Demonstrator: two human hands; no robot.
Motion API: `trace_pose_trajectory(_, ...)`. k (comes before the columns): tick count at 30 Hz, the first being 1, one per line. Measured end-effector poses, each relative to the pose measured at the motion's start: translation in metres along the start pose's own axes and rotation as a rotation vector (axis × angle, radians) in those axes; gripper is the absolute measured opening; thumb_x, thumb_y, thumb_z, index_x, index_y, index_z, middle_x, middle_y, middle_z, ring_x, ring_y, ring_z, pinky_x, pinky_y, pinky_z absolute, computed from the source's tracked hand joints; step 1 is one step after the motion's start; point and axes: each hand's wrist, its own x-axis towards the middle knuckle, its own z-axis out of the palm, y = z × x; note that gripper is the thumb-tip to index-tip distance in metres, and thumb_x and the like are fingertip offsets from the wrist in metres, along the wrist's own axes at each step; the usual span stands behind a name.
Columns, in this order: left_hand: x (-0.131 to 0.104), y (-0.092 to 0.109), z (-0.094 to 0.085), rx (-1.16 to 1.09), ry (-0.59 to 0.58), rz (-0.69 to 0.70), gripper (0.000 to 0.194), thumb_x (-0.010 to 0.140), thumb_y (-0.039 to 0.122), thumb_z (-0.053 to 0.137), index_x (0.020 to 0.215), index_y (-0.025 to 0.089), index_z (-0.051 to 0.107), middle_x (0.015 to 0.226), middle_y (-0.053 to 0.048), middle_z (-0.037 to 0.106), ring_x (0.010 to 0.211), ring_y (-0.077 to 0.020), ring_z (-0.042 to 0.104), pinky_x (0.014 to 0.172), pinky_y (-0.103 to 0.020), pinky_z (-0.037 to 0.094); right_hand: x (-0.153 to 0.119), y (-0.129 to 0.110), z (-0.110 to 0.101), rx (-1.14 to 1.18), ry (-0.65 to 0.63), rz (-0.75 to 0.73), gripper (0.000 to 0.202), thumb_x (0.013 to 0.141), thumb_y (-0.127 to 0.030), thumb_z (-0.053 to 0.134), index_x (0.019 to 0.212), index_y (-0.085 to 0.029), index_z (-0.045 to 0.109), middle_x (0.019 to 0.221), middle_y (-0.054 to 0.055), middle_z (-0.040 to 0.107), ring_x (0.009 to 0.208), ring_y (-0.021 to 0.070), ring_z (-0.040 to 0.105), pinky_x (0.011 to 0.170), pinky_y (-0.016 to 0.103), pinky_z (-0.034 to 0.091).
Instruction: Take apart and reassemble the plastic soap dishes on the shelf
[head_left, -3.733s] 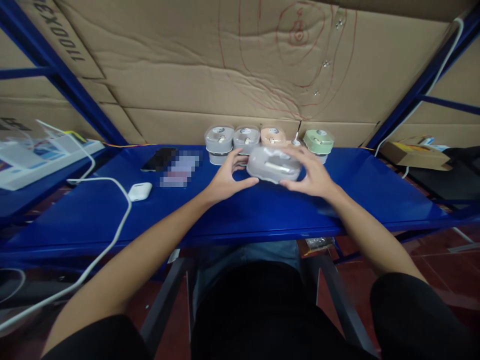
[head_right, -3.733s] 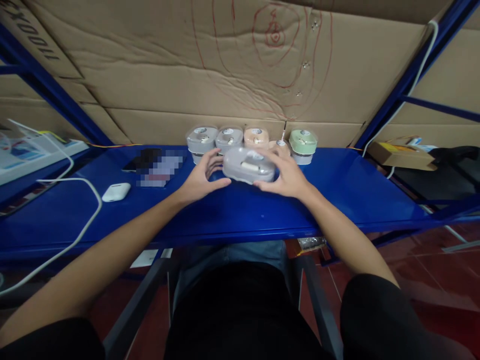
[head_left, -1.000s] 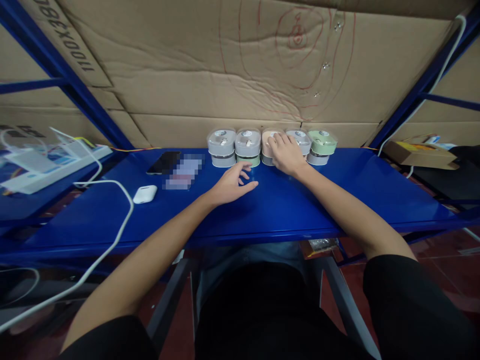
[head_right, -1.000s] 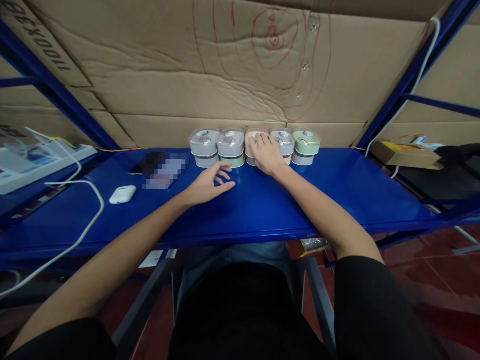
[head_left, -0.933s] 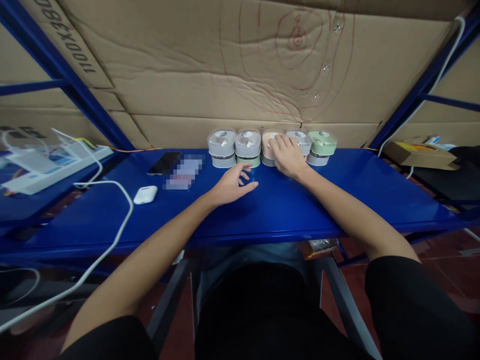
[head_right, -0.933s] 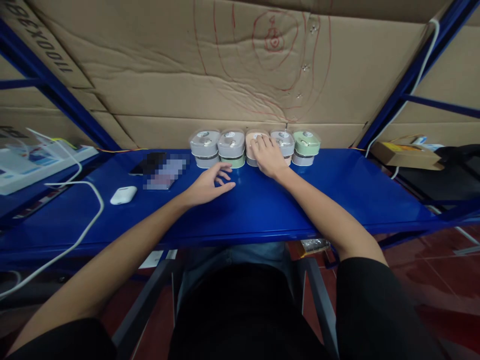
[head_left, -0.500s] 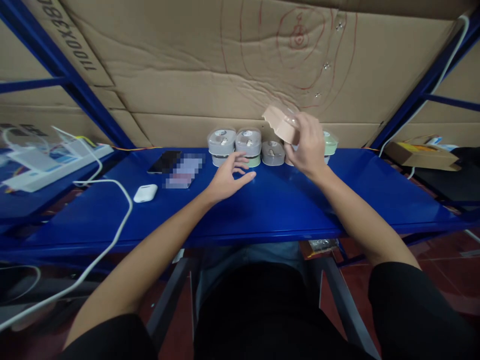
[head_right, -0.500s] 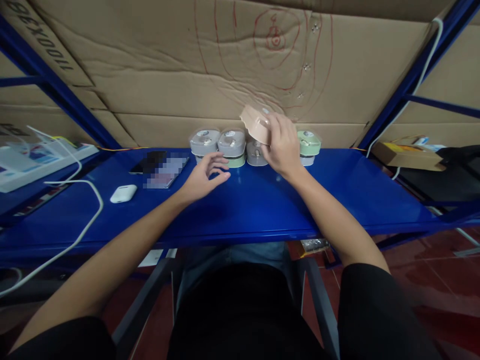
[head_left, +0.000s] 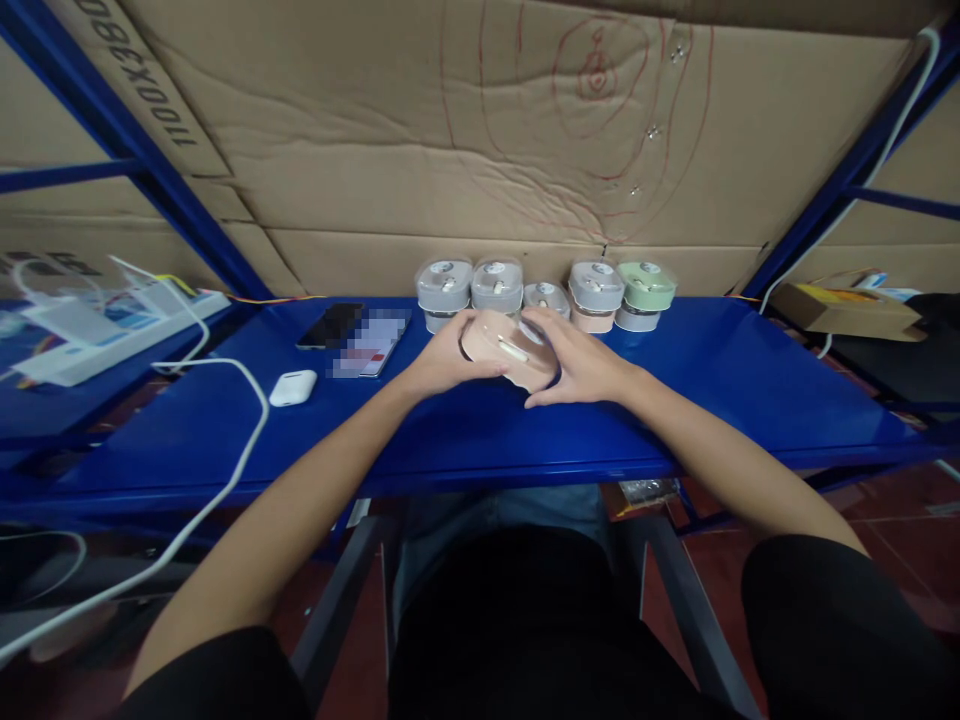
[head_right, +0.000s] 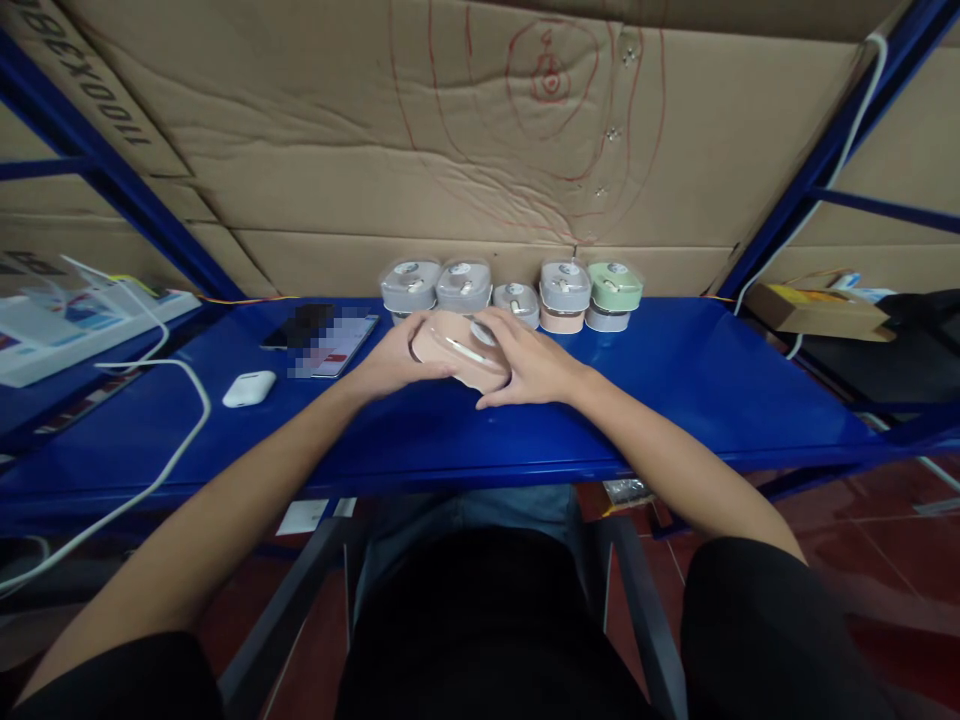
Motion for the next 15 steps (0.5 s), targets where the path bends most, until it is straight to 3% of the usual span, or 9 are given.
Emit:
trace_pose_trajectory(3,-0.003,0.001,0.004,0.071,-0.045,0.039,0.096,0.065,0.06,0.107,0.14,0.021,0.06,0.146,-0.017,0.073,0.139,-0.0425,0.07,0.118,-0.059,0.057,0.0,0.001,0.005,0.073,-0.034,0.058,0.125,0.084,-0.081,0.085,0.182,-0.029,0.029,0.18,0.021,0.049,0.163,0.0492,0.052,0.131,0.069,0.048)
trace_pose_trajectory(7,-0.008,0.005,0.009,0.123,-0.145,0.052,0.094,0.067,0.059,0.107,0.138,0.021,0.059,0.14,-0.017,0.074,0.133,-0.0422,0.073,0.112,-0.058,0.06,0.001,-0.003,0.005,0.106,-0.073,0.076,0.112,0.087,-0.082,0.082,0.178,-0.029,0.042,0.169,0.019,0.062,0.151,0.0477,0.064,0.124,0.067,0.055)
trace_pose_trajectory(12,-0.01,0.002,0.012,0.119,-0.249,0.132,0.119,0.066,0.052,0.108,0.165,0.025,0.048,0.155,-0.018,0.069,0.144,-0.0421,0.069,0.119,-0.057,0.057,-0.001,-0.003,-0.018,0.235,-0.148,0.029,0.094,0.092,-0.074,0.082,0.171,-0.032,0.054,0.164,0.011,0.07,0.147,0.0427,0.068,0.122,0.063,0.058)
trace_pose_trajectory(15,-0.009,0.0,0.011,0.213,-0.284,0.124,0.126,0.066,0.054,0.108,0.173,0.029,0.046,0.157,-0.016,0.068,0.146,-0.0429,0.067,0.123,-0.058,0.054,-0.011,0.011,-0.037,0.232,-0.168,0.12,0.095,0.095,-0.078,0.075,0.173,-0.029,0.051,0.166,0.011,0.069,0.147,0.0407,0.069,0.123,0.061,0.058)
